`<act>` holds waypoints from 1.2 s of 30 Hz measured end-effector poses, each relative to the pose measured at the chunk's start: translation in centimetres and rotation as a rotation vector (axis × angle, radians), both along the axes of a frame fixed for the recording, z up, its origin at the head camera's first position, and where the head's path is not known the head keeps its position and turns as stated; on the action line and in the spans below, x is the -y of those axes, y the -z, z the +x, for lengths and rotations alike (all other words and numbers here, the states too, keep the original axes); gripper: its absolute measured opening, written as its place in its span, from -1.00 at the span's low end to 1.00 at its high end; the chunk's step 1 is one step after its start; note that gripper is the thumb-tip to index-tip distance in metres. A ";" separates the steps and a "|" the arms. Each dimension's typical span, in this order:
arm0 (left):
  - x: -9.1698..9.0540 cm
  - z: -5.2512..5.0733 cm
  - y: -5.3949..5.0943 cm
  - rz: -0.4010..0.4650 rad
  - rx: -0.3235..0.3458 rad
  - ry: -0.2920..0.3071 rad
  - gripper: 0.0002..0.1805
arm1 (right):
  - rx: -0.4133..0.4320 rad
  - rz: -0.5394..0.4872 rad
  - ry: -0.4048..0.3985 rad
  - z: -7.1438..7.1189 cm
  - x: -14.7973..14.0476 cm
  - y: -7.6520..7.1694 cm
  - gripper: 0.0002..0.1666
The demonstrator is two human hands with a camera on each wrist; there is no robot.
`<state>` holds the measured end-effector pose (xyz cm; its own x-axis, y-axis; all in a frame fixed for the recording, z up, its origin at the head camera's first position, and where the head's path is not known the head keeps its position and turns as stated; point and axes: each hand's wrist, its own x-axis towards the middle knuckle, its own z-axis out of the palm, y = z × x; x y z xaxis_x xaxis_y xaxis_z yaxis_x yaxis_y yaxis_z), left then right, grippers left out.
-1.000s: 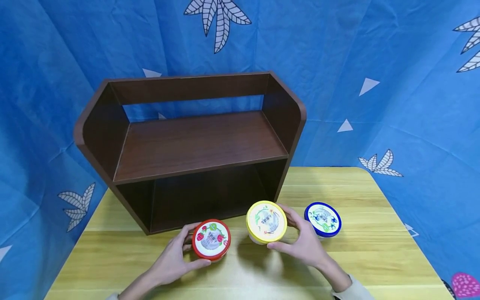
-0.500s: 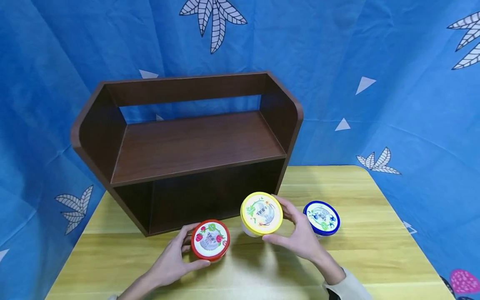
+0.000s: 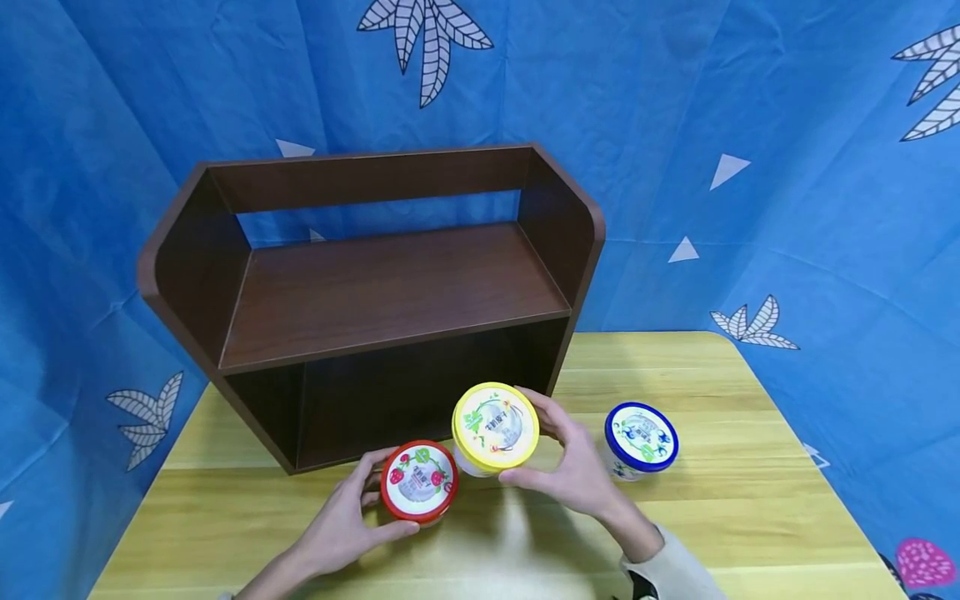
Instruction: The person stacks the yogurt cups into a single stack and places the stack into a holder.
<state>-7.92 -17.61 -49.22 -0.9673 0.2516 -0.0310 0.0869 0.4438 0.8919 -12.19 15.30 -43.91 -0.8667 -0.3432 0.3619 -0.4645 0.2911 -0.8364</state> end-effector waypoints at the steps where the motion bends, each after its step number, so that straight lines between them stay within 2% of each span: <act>1: 0.0 0.0 0.0 0.002 -0.001 0.001 0.04 | -0.001 -0.005 -0.008 0.0 0.2 0.0 0.14; 16: -0.1 0.0 0.0 -0.007 0.034 -0.042 0.04 | 0.022 -0.027 -0.089 -0.5 3.1 -0.7 0.15; 36: 0.1 -0.2 0.1 0.017 0.056 0.007 0.04 | 0.054 -0.057 -0.153 -0.7 5.7 0.0 0.15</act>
